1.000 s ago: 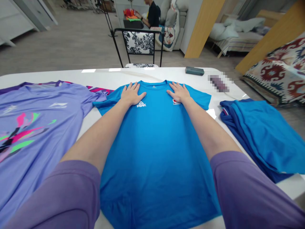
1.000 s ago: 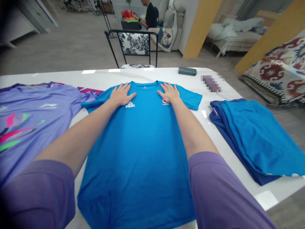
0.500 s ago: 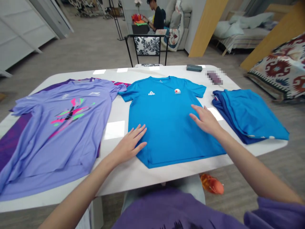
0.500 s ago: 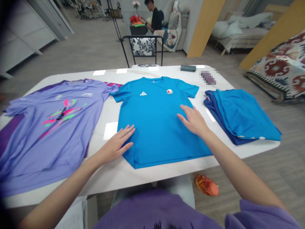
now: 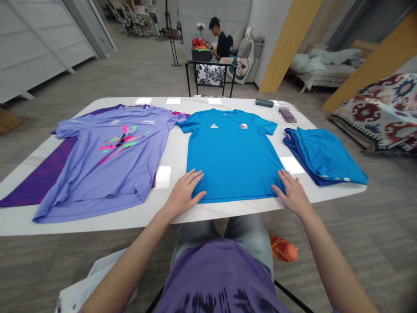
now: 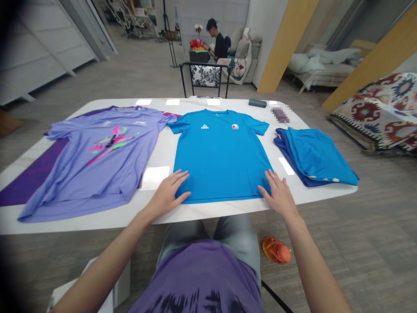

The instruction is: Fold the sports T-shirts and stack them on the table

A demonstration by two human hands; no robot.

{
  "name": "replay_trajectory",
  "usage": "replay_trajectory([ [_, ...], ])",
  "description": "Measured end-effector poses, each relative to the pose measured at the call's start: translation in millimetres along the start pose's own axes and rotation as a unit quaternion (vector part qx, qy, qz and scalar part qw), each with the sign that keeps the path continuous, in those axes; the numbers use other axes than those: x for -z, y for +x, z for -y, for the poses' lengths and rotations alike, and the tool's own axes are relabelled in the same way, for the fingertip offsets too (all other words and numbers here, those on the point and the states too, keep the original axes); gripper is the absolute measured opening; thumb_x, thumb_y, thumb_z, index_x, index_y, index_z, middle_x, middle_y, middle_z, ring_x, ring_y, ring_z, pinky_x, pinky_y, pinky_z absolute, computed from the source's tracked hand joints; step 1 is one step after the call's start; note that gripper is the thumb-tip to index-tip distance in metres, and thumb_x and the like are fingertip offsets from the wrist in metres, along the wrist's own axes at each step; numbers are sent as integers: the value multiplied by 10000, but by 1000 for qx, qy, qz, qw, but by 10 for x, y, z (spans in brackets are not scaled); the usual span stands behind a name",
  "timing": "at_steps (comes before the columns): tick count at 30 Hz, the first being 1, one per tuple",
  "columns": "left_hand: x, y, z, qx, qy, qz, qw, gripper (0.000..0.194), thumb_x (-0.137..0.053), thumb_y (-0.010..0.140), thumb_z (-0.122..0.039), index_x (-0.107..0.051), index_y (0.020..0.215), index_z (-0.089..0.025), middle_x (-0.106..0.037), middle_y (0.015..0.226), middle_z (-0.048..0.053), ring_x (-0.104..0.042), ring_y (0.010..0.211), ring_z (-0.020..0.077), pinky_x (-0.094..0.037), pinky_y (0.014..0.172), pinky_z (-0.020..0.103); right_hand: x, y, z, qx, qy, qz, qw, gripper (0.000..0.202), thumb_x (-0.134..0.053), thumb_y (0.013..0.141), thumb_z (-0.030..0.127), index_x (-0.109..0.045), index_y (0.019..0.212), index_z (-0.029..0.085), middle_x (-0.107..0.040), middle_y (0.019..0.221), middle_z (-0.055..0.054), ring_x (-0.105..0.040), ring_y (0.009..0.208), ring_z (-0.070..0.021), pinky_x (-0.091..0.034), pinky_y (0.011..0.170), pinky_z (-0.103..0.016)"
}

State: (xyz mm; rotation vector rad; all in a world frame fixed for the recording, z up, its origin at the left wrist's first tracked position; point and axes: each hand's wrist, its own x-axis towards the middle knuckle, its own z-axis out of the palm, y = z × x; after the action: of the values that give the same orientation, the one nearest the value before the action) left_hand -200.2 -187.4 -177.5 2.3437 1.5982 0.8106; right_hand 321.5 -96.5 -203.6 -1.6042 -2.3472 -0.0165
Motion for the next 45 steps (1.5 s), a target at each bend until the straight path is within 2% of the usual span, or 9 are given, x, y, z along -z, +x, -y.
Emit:
replay_trajectory([
  [2,-40,1,20,-2,10,9,1000,576,-759,1033,-513,-633,1549,-291,-641,1614,113,-596,1497,359,-502,1250,578,76,-21,28,58,15,13,998,714,-553,1105,635,-453,1749,342,-443,1818,-74,-485,1640,-395,-382,1361,-702],
  [5,2,-170,72,15,8,6,1000,359,-750,1042,-491,-751,1338,-289,-740,1404,104,-702,1278,322,-575,1115,538,191,-106,-79,108,39,18,993,518,-637,1081,588,-691,1547,371,-610,1694,-55,-659,1474,-364,-541,1252,-606],
  [10,160,-438,167,9,-11,14,1000,202,-660,1097,-439,-801,1142,-301,-783,1217,81,-726,1138,287,-586,996,497,336,-194,-363,103,58,6,993,303,-637,1094,503,-828,1257,335,-797,1415,-70,-784,1221,-318,-643,1067,-536],
  [16,178,-504,78,15,-5,19,1000,262,-579,1124,-448,-793,1064,-309,-803,1147,75,-720,1121,303,-579,980,517,462,-188,-415,101,79,18,992,281,-615,1100,487,-837,1122,316,-831,1301,-80,-790,1156,-325,-647,1017,-549],
  [22,180,-539,21,27,3,20,999,247,-630,1098,-491,-768,1228,-332,-796,1156,86,-729,1103,330,-585,965,523,506,-294,-450,88,53,2,995,270,-575,1118,422,-812,1171,306,-834,1254,-72,-774,1154,-317,-615,1019,-523],
  [30,289,-496,102,70,-30,58,995,270,-588,1100,-451,-811,1131,-302,-772,1146,66,-745,898,236,-607,820,389,416,-349,-458,43,-40,-46,997,325,-554,1079,348,-806,1263,257,-822,1164,-108,-757,1067,-327,-604,942,-482],
  [35,325,-508,24,56,4,50,997,294,-542,1123,-446,-792,1084,-296,-785,1112,75,-752,992,278,-595,902,428,423,-417,-493,14,-44,-62,997,305,-558,1083,356,-829,1184,258,-818,1148,-99,-775,958,-306,-604,866,-465],
  [41,235,-659,-38,35,7,27,999,226,-527,1150,-391,-724,1104,-291,-787,1103,76,-730,1029,285,-548,920,457,419,-548,-507,-10,3,-110,994,279,-571,1085,335,-813,1217,297,-806,1139,-89,-781,1010,-313,-613,917,-487],
  [45,224,-792,-83,15,19,63,998,222,-527,1154,-392,-727,1105,-308,-798,1098,61,-735,1031,285,-533,904,469,396,-659,-674,14,15,-67,998,244,-598,1072,357,-819,1159,303,-806,1125,-75,-783,995,-303,-627,921,-488],
])
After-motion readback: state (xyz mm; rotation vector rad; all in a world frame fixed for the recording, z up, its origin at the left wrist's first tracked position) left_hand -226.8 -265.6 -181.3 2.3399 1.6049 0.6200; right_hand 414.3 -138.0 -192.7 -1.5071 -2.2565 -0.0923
